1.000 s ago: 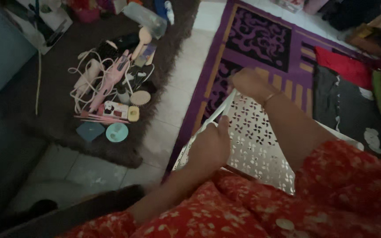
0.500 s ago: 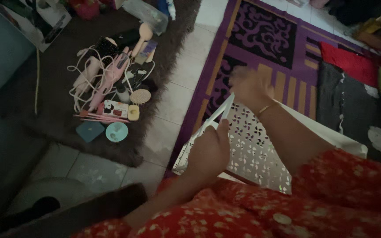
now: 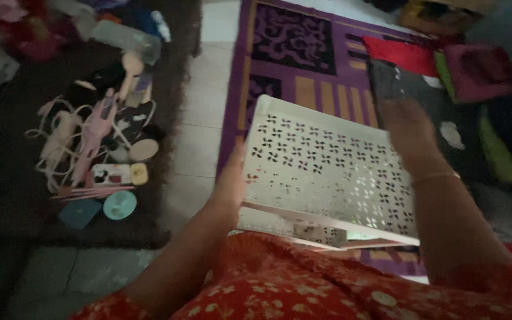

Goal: The person assembles a white plastic three-tier rack by inserting vertical support poles into the trays and securing them with small plastic caps. They handle the trays, poles, and caps one at a time, repeatedly adjusting and reinserting components to complete the assembly.

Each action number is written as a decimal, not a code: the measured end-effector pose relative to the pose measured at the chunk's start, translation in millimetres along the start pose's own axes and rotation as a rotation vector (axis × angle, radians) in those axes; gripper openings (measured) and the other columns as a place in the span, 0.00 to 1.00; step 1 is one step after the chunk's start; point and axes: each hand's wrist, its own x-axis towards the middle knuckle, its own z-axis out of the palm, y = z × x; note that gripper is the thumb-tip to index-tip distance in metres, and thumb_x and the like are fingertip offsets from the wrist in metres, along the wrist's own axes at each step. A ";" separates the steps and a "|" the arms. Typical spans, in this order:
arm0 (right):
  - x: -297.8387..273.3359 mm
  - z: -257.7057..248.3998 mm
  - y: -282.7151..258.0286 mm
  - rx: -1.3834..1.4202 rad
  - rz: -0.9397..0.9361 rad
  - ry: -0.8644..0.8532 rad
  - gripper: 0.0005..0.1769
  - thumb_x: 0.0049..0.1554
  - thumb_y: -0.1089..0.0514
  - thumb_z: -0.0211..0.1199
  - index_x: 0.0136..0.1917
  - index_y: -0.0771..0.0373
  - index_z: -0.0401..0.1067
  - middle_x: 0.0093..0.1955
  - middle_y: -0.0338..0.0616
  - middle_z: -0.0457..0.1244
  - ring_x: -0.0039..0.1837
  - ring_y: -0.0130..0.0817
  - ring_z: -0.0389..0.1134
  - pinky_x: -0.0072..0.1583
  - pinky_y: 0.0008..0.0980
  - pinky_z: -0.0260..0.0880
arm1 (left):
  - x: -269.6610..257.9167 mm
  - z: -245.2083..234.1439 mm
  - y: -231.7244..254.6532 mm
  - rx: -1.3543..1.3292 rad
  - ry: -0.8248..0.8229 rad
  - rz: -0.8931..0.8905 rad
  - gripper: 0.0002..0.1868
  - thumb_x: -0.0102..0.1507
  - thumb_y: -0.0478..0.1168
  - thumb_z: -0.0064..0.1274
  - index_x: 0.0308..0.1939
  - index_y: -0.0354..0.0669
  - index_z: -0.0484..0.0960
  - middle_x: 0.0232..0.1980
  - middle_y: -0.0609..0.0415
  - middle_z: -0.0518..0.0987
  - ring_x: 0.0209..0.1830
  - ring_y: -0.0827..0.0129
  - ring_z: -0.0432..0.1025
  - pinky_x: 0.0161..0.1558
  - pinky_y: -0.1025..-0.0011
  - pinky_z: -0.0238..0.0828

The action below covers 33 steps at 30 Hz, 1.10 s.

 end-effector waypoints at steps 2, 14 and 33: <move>-19.1 -24.8 39.5 -0.090 0.186 0.017 0.31 0.68 0.36 0.52 0.66 0.64 0.72 0.63 0.57 0.66 0.67 0.58 0.66 0.65 0.54 0.64 | 9.8 -10.5 -3.9 -0.081 0.087 -0.041 0.37 0.67 0.67 0.34 0.65 0.45 0.75 0.62 0.48 0.79 0.61 0.56 0.73 0.62 0.57 0.66; -201.4 15.9 120.4 0.630 0.227 -0.765 0.25 0.44 0.61 0.78 0.56 0.67 0.79 0.53 0.59 0.74 0.52 0.47 0.77 0.54 0.38 0.79 | -71.9 -39.1 -6.2 0.562 -0.093 -0.046 0.19 0.57 0.30 0.48 0.54 0.35 0.75 0.52 0.36 0.82 0.48 0.50 0.80 0.49 0.53 0.78; -128.8 53.8 154.6 1.437 0.874 -0.519 0.17 0.58 0.58 0.60 0.59 0.66 0.71 0.57 0.56 0.67 0.61 0.57 0.69 0.61 0.64 0.73 | 151.3 -79.5 -65.6 -0.114 0.378 -0.401 0.08 0.60 0.38 0.53 0.39 0.38 0.78 0.60 0.37 0.74 0.67 0.39 0.65 0.65 0.33 0.57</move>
